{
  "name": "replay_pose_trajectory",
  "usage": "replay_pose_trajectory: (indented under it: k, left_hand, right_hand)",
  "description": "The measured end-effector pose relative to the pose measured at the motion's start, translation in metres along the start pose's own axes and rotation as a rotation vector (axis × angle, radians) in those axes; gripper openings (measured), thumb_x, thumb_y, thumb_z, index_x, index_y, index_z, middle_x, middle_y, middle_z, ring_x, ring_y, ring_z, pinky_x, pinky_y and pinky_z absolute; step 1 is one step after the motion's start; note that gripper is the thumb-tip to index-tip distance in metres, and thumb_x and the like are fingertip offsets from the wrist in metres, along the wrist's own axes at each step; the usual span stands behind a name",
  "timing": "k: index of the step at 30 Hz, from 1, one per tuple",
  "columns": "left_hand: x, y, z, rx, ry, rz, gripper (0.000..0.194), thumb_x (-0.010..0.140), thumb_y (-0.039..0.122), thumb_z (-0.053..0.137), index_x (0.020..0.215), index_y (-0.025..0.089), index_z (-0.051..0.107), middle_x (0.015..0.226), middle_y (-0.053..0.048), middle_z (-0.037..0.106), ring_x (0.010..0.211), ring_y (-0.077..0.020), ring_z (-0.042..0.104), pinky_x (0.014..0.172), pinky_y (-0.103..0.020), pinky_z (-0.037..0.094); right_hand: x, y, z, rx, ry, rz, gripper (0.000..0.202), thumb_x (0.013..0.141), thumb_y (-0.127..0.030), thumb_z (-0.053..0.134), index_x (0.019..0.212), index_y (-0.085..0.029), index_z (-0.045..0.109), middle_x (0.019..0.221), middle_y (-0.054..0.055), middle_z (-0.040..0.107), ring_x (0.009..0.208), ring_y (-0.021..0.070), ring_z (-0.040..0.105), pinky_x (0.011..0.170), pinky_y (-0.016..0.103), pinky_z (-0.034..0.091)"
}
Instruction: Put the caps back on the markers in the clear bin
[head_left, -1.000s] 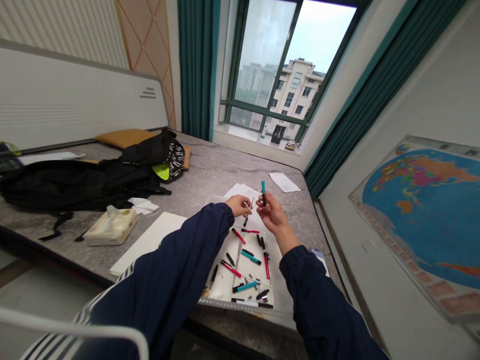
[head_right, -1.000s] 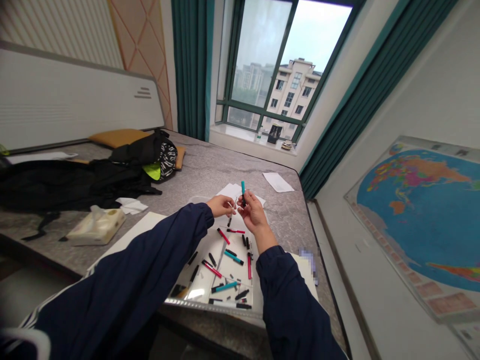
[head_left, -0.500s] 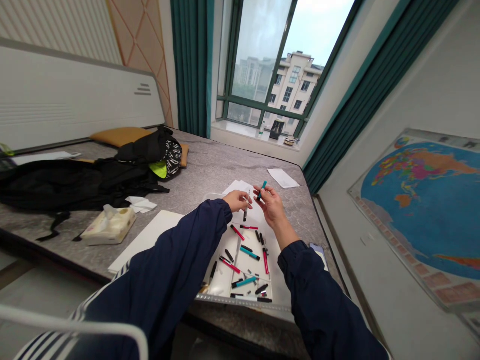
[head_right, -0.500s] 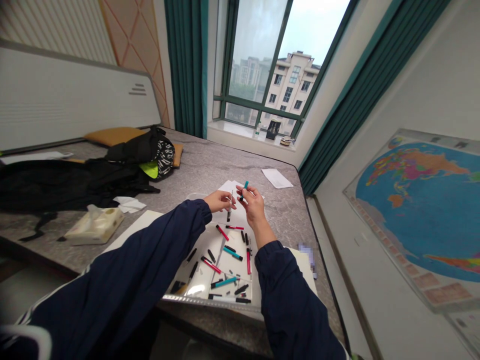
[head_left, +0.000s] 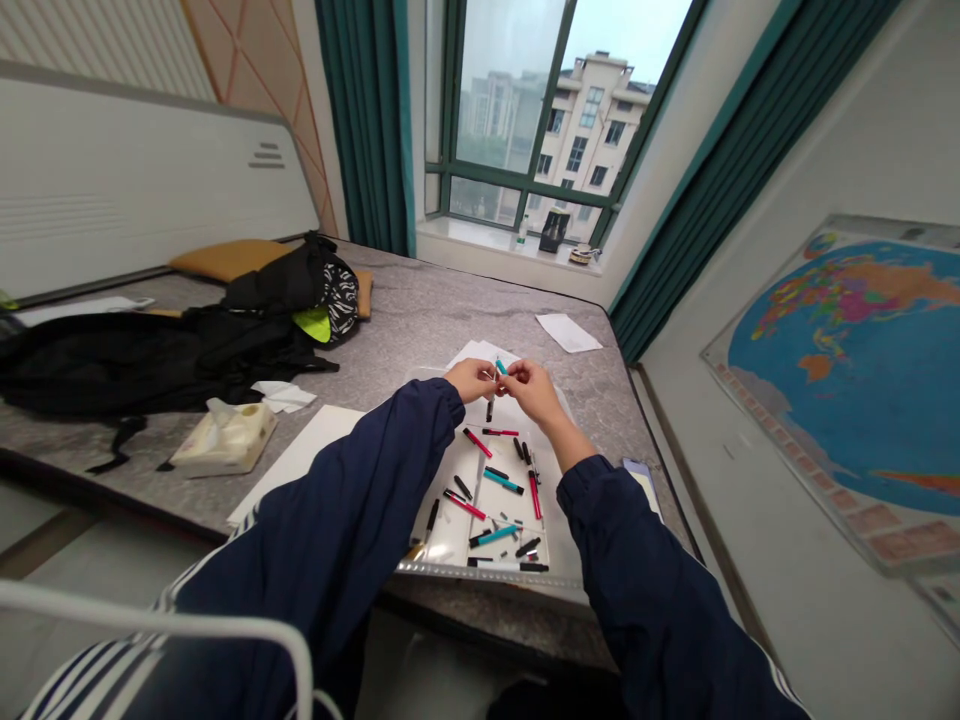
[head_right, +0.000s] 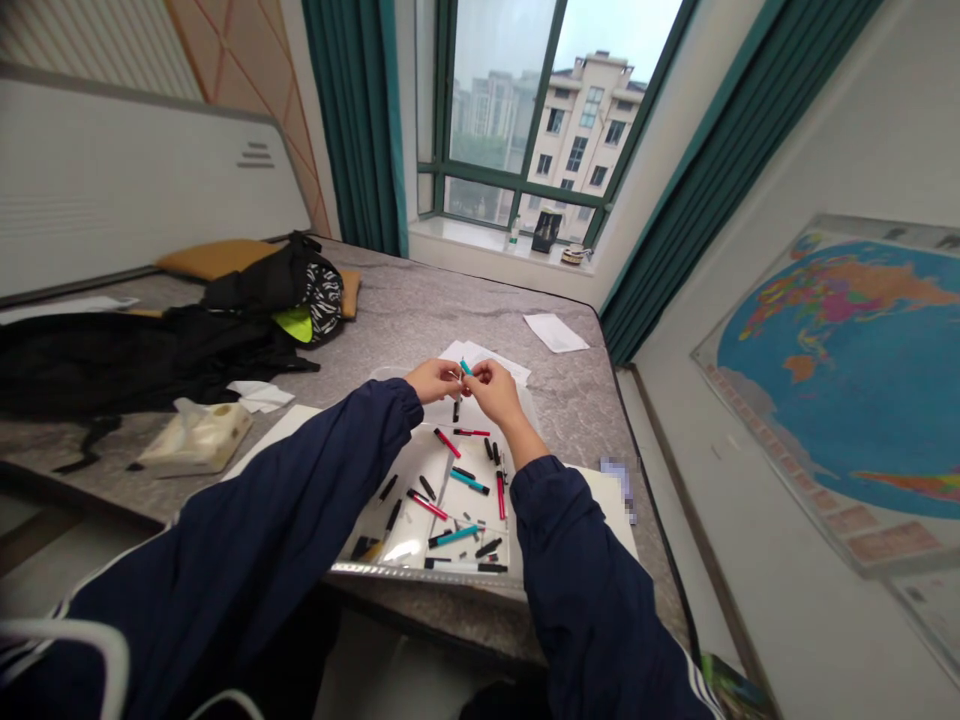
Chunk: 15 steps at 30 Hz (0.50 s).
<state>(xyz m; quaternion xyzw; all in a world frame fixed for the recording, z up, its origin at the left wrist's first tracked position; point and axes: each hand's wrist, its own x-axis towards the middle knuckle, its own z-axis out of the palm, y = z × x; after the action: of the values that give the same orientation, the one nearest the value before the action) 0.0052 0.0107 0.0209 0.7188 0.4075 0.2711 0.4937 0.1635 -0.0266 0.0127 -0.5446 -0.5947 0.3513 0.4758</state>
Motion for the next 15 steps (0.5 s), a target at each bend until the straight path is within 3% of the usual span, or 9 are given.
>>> replay_pose_trajectory:
  k: [4, 9, 13, 15]
  left_hand:
    - [0.006, -0.010, 0.001, 0.024, 0.024, 0.020, 0.011, 0.071, 0.008, 0.064, 0.081, 0.012, 0.063, 0.071, -0.005, 0.073, 0.065, -0.0130, 0.069, 0.059, -0.020, 0.051]
    - [0.010, -0.017, 0.001, -0.007, 0.010, 0.043, 0.015, 0.069, 0.007, 0.066, 0.083, 0.011, 0.064, 0.081, -0.009, 0.076, 0.069, -0.0145, 0.071, 0.062, -0.022, 0.053]
    - [0.010, -0.019, 0.000, 0.003, 0.005, 0.046, 0.016, 0.069, 0.008, 0.065, 0.084, 0.011, 0.064, 0.084, -0.010, 0.076, 0.070, -0.0149, 0.071, 0.063, -0.023, 0.054]
    - [0.011, -0.020, 0.000, 0.005, 0.005, 0.050, 0.014, 0.070, 0.010, 0.067, 0.084, 0.011, 0.064, 0.083, -0.010, 0.076, 0.071, -0.0158, 0.072, 0.065, -0.024, 0.055]
  right_hand:
    - [-0.006, 0.006, -0.006, -0.226, -0.167, 0.152, 0.008, 0.072, -0.020, 0.063, 0.076, -0.016, 0.057, 0.070, 0.003, 0.067, 0.062, 0.0123, 0.063, 0.059, 0.022, 0.048]
    - [-0.017, 0.014, -0.006, -0.533, -0.607, 0.362, 0.009, 0.068, -0.018, 0.070, 0.065, -0.015, 0.062, 0.055, 0.002, 0.061, 0.056, 0.0139, 0.060, 0.052, 0.022, 0.045]
    - [-0.020, 0.025, 0.006, -0.761, -0.737, 0.455, 0.017, 0.058, -0.018, 0.080, 0.060, -0.015, 0.063, 0.049, 0.001, 0.058, 0.053, 0.0158, 0.059, 0.055, 0.027, 0.049]
    - [-0.019, 0.031, 0.010, -0.835, -0.759, 0.513, 0.018, 0.060, -0.022, 0.081, 0.061, -0.014, 0.065, 0.050, 0.003, 0.060, 0.055, 0.0182, 0.062, 0.057, 0.030, 0.051]
